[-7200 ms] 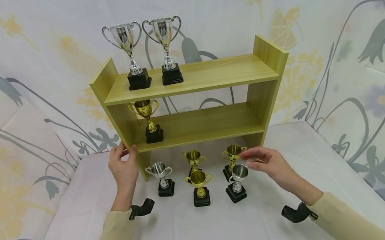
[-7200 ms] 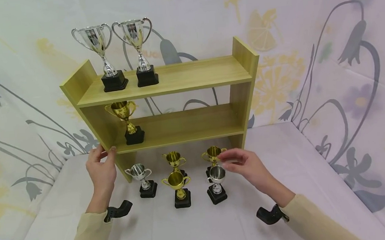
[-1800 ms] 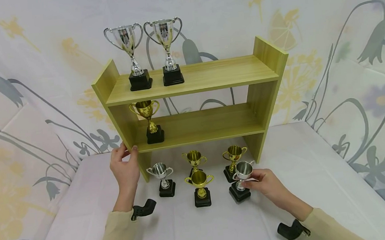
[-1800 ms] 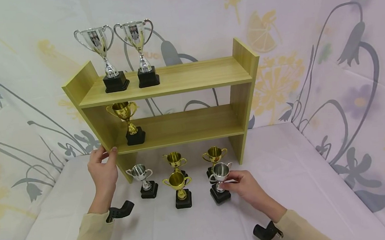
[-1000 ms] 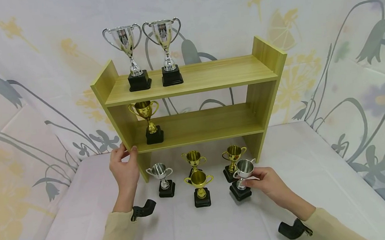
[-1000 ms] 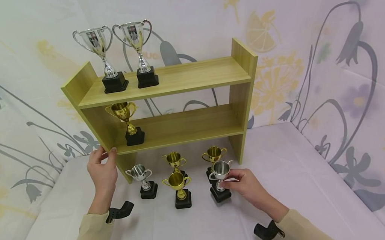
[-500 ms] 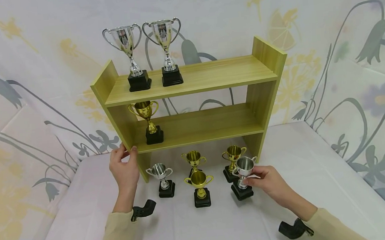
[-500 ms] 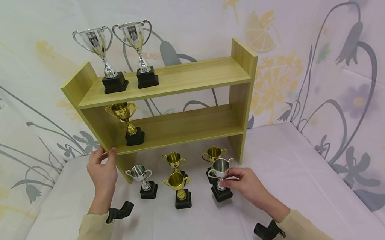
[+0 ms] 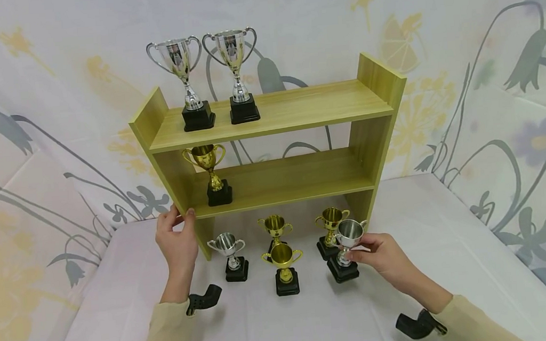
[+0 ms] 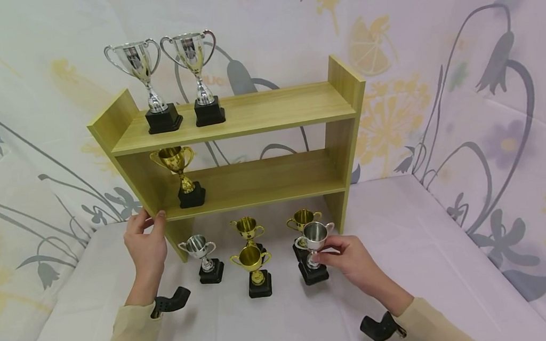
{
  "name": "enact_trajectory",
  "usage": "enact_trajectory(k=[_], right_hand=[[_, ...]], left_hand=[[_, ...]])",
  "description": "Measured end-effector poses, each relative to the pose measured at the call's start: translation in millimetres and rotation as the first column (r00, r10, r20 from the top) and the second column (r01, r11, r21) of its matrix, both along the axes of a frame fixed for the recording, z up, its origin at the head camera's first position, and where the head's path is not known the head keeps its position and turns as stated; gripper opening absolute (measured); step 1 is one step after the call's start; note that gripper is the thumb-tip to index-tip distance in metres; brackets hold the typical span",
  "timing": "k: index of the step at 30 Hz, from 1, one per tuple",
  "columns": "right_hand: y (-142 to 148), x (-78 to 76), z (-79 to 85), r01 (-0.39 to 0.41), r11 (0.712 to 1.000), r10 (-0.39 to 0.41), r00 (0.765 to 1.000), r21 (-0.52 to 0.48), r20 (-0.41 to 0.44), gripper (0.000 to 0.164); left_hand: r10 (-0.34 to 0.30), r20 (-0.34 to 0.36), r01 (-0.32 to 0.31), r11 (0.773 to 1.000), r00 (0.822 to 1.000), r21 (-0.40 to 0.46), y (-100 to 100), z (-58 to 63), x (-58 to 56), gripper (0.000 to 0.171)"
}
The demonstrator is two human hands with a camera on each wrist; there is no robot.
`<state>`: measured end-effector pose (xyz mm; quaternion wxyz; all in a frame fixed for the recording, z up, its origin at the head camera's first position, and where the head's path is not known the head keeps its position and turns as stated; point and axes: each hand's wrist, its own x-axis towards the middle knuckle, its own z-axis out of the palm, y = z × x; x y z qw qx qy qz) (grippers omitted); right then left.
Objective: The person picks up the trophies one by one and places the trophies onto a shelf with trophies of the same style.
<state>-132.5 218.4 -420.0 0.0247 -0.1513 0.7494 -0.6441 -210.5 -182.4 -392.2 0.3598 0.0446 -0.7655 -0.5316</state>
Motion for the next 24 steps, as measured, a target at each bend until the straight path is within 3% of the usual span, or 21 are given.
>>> enact_trajectory(k=[8, 24], right_hand=[[-1.8, 3.3, 6.6, 0.02, 1.0, -0.02, 1.0, 0.013, -0.02, 0.014], [-1.2, 3.1, 23.5, 0.059, 0.998, -0.055, 0.993, 0.036, -0.102, 0.016]], left_hand=[[0.005, 0.009, -0.005, 1.0, 1.0, 0.001, -0.7, -1.9, 0.8, 0.035], [-0.004, 0.004, 0.004, 1.0, 1.0, -0.01, -1.4, -2.1, -1.1, 0.035]])
